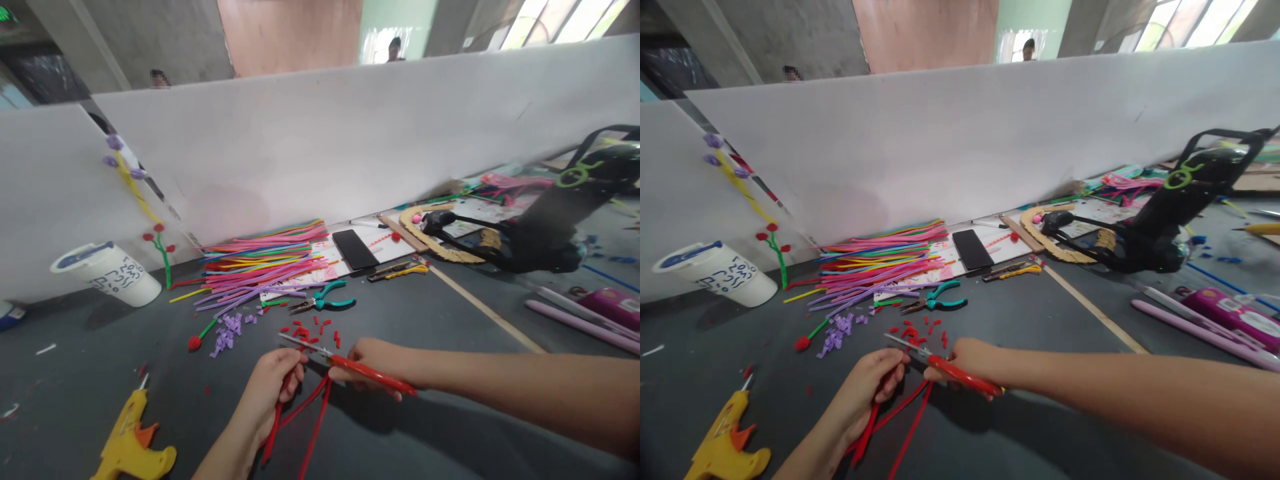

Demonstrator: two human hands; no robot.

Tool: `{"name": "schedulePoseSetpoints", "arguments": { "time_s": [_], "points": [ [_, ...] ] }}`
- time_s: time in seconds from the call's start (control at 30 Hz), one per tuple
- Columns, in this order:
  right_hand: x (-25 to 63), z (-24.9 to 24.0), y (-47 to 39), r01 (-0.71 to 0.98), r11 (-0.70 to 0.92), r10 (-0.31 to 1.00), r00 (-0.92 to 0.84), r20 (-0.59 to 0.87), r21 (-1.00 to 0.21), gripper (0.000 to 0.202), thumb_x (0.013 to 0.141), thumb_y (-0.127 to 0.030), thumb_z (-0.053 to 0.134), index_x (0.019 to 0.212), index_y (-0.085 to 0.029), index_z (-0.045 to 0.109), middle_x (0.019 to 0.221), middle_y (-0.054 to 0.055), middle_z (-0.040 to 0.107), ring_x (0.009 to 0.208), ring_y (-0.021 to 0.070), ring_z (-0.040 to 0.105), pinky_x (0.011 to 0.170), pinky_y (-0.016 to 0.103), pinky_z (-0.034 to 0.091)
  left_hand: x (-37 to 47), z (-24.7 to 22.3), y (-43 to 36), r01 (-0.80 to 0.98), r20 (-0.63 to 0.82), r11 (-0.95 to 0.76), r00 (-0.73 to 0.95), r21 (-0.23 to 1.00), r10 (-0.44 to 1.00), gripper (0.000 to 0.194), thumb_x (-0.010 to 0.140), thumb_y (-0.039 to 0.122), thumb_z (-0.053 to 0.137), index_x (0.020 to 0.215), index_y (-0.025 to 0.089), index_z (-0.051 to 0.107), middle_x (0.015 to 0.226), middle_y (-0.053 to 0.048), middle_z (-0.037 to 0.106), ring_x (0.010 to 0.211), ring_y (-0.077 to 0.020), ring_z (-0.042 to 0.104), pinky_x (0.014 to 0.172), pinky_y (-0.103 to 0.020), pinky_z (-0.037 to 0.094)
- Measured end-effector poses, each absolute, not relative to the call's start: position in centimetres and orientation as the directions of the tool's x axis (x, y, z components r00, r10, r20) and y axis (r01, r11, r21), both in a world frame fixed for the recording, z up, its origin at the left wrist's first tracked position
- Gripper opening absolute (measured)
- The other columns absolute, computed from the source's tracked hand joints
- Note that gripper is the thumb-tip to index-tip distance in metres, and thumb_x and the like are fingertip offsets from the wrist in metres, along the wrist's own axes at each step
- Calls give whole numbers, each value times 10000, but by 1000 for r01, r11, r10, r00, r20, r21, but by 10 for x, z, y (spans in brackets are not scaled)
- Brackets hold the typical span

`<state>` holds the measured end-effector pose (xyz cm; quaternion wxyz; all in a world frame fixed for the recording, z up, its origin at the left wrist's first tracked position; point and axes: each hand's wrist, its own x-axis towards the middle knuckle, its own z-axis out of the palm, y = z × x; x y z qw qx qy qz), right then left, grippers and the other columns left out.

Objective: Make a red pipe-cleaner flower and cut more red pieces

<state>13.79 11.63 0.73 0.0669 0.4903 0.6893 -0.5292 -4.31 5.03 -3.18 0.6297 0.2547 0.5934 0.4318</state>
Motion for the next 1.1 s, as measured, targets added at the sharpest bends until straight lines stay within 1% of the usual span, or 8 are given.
{"name": "schedulePoseSetpoints", "arguments": {
  "time_s": [0.1, 0.17, 0.3, 0.43, 0.57, 0.7, 0.83, 1.1],
  "points": [
    [135, 13, 120, 670, -50, 650, -541, -534, -740, 141, 651, -205, 594, 546, -170, 508, 455, -69, 416, 408, 62, 343, 388, 173, 259, -37, -23, 44, -218, -494, 475, -43, 853, 868, 250, 671, 363, 612, 693, 113, 612, 474, 16, 555, 313, -24, 341, 331, -170, 169],
    [129, 16, 118, 602, -51, 677, -566, -471, -797, 42, 654, -162, 551, 637, -174, 514, 533, -71, 443, 464, 64, 354, 421, 166, 273, -32, -15, 40, -185, -471, 462, -5, 867, 882, 284, 667, 402, 626, 666, 119, 609, 454, 21, 548, 301, -20, 316, 329, -174, 149],
    [119, 17, 109, 484, -28, 677, -635, -372, -875, 88, 660, -227, 559, 653, -168, 494, 579, -66, 451, 526, 76, 379, 472, 166, 309, -24, -3, 34, -83, -421, 421, 10, 903, 907, 356, 675, 463, 608, 548, 133, 567, 362, 55, 445, 307, -19, 264, 353, -177, 127],
    [119, 15, 99, 433, 21, 692, -657, -299, -901, 127, 673, -271, 557, 665, -156, 502, 596, -56, 452, 555, 84, 376, 491, 172, 315, -21, -1, 29, -33, -388, 388, 7, 921, 921, 354, 632, 486, 626, 581, 139, 575, 413, 23, 526, 314, -35, 302, 368, -193, 168],
    [125, 18, 95, 468, 88, 704, -654, -278, -879, 162, 663, -294, 585, 651, -148, 516, 575, -50, 441, 544, 86, 348, 470, 180, 278, -20, -4, 25, 49, -344, 342, 26, 938, 939, 341, 671, 471, 582, 588, 140, 578, 467, -3, 563, 328, -54, 329, 384, -210, 204],
    [131, 24, 94, 584, 285, 696, -671, -255, -760, 187, 661, -327, 618, 673, -158, 538, 546, -60, 402, 508, 78, 296, 430, 187, 200, -20, -9, 21, 189, -317, 306, 29, 933, 948, 342, 723, 432, 530, 531, 151, 563, 406, 33, 457, 352, -77, 335, 405, -222, 229],
    [134, 31, 93, 593, 442, 647, -731, -218, -673, 153, 680, -311, 603, 718, -169, 563, 564, -47, 436, 490, 83, 309, 432, 194, 197, -19, -8, 18, 221, -316, 302, 29, 927, 948, 294, 739, 382, 510, 541, 169, 553, 409, 53, 410, 382, -91, 335, 423, -224, 247],
    [135, 32, 95, 562, 477, 594, -773, -223, -676, 153, 693, -317, 588, 729, -172, 556, 563, -56, 411, 493, 81, 315, 431, 188, 210, -18, -7, 18, 235, -315, 293, 61, 927, 947, 279, 742, 364, 515, 552, 163, 561, 436, 36, 469, 372, -85, 344, 419, -221, 250]
  ]
}}
